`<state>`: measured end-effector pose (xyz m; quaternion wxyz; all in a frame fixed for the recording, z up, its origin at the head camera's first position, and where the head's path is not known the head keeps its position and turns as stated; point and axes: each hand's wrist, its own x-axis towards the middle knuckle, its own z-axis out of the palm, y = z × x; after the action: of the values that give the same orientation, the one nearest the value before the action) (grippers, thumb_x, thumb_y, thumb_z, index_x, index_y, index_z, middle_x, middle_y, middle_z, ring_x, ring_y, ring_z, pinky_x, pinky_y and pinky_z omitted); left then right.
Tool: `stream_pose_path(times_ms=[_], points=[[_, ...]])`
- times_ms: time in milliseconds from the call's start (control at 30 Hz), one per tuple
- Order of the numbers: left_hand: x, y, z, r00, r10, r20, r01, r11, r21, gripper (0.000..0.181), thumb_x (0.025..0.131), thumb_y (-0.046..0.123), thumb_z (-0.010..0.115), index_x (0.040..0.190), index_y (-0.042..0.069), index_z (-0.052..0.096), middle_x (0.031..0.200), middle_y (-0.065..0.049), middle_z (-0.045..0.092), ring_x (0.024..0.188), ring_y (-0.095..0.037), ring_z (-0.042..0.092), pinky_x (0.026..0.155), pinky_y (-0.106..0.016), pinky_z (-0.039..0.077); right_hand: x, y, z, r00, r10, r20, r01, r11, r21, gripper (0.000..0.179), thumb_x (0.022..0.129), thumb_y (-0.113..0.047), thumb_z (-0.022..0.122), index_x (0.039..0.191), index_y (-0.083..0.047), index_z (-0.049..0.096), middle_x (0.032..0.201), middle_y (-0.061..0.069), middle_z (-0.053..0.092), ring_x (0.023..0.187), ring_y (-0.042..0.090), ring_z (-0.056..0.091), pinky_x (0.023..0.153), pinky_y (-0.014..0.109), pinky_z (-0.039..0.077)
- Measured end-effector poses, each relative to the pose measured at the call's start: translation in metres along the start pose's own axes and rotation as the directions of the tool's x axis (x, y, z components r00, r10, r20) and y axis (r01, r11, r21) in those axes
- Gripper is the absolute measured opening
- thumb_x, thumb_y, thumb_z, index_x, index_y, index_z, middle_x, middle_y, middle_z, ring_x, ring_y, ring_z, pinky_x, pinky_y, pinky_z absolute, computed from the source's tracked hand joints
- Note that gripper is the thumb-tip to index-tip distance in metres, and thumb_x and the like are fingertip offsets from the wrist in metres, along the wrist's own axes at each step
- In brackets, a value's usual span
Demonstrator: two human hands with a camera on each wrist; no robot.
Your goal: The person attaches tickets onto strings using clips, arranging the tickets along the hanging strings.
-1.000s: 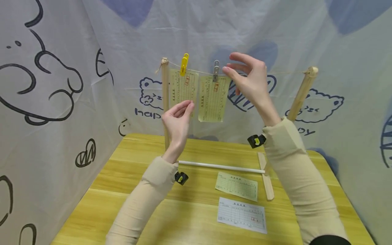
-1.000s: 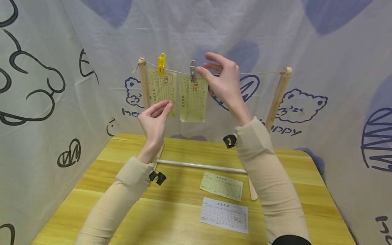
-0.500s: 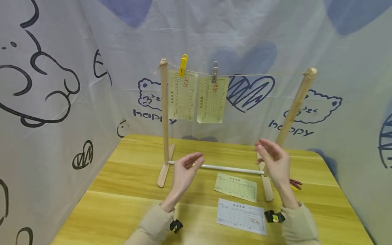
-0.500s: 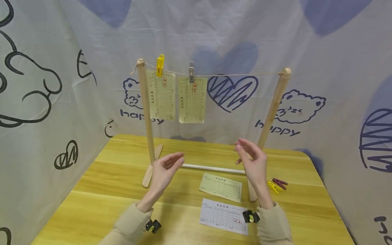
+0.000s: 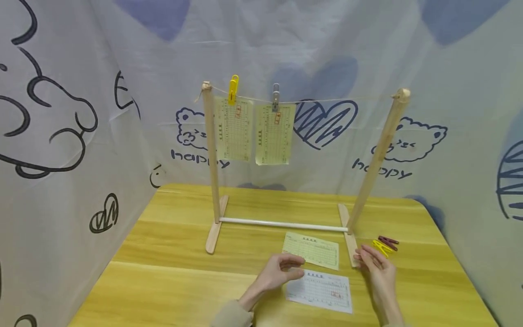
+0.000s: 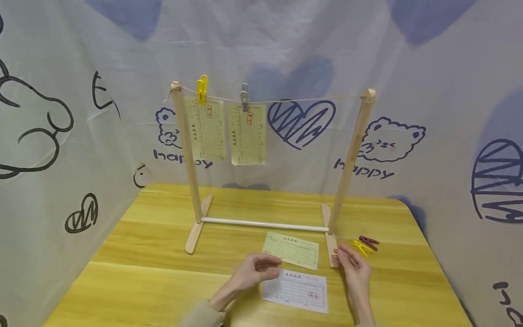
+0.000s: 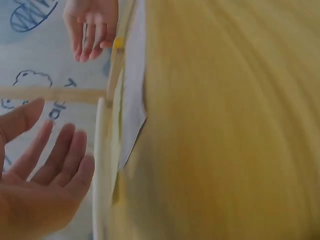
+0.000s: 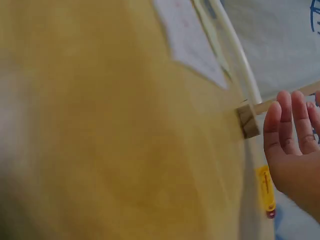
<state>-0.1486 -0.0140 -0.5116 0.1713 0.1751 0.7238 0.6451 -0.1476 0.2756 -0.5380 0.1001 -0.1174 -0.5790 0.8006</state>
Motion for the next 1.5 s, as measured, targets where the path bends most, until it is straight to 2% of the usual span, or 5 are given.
stream_pose_path(times_ms=[167,433,1033,1267,1500], points=[[0.013,-0.007,0.018,0.991,-0.073,0.111,0.080,0.995,-0.058,0.031,0.092,0.003,0.071,0.122,-0.004,0.067,0.125,-0.025,0.069,0.114,-0.033,0.069,0.092,-0.019,0.056,0.001,0.010,-0.007,0.998,0.015,0.064,-0.019,0.998,0.054,0.017,0.099,-0.010,0.063,0.113,-0.009,0.072,0.093,-0.001,0.078,0.081,0.010,0.073,0.072,0.025,0.062],[0.020,-0.019,0.025,0.967,-0.177,0.184,0.209,0.962,-0.176,0.039,0.087,-0.009,0.068,0.126,-0.007,0.064,0.128,-0.023,0.067,0.118,-0.033,0.066,0.100,-0.031,0.056,0.002,0.019,-0.011,0.995,0.011,0.103,-0.024,0.991,0.129,0.018,0.099,-0.004,0.062,0.113,-0.005,0.072,0.092,0.001,0.078,0.081,0.010,0.072,0.073,0.021,0.061],[-0.023,-0.032,-0.057,0.967,-0.216,0.137,0.245,0.937,-0.250,0.052,0.094,0.001,0.065,0.141,-0.012,0.046,0.143,-0.029,0.053,0.127,-0.025,0.058,0.106,-0.028,0.052,0.001,0.022,-0.016,0.996,0.068,0.065,-0.074,0.994,0.084,0.017,0.099,-0.005,0.062,0.108,-0.012,0.075,0.091,-0.003,0.077,0.081,0.006,0.070,0.073,0.018,0.059],[-0.035,-0.027,-0.077,0.981,-0.178,0.075,0.187,0.973,-0.138,0.052,0.095,0.001,0.063,0.139,-0.018,0.043,0.141,-0.036,0.051,0.128,-0.038,0.057,0.102,-0.025,0.053,0.001,0.020,-0.019,0.996,0.066,0.067,-0.072,0.994,0.085,0.017,0.099,-0.005,0.063,0.110,-0.010,0.074,0.091,-0.002,0.077,0.082,0.006,0.070,0.073,0.018,0.059],[-0.024,-0.011,-0.057,0.993,-0.099,0.064,0.096,0.994,0.051,0.052,0.091,-0.002,0.070,0.135,-0.018,0.049,0.130,-0.035,0.060,0.116,-0.045,0.062,0.090,-0.019,0.056,0.001,0.020,-0.023,0.996,0.056,0.075,-0.063,0.994,0.090,0.017,0.099,-0.005,0.062,0.109,-0.010,0.074,0.091,-0.002,0.077,0.081,0.006,0.070,0.073,0.019,0.059]])
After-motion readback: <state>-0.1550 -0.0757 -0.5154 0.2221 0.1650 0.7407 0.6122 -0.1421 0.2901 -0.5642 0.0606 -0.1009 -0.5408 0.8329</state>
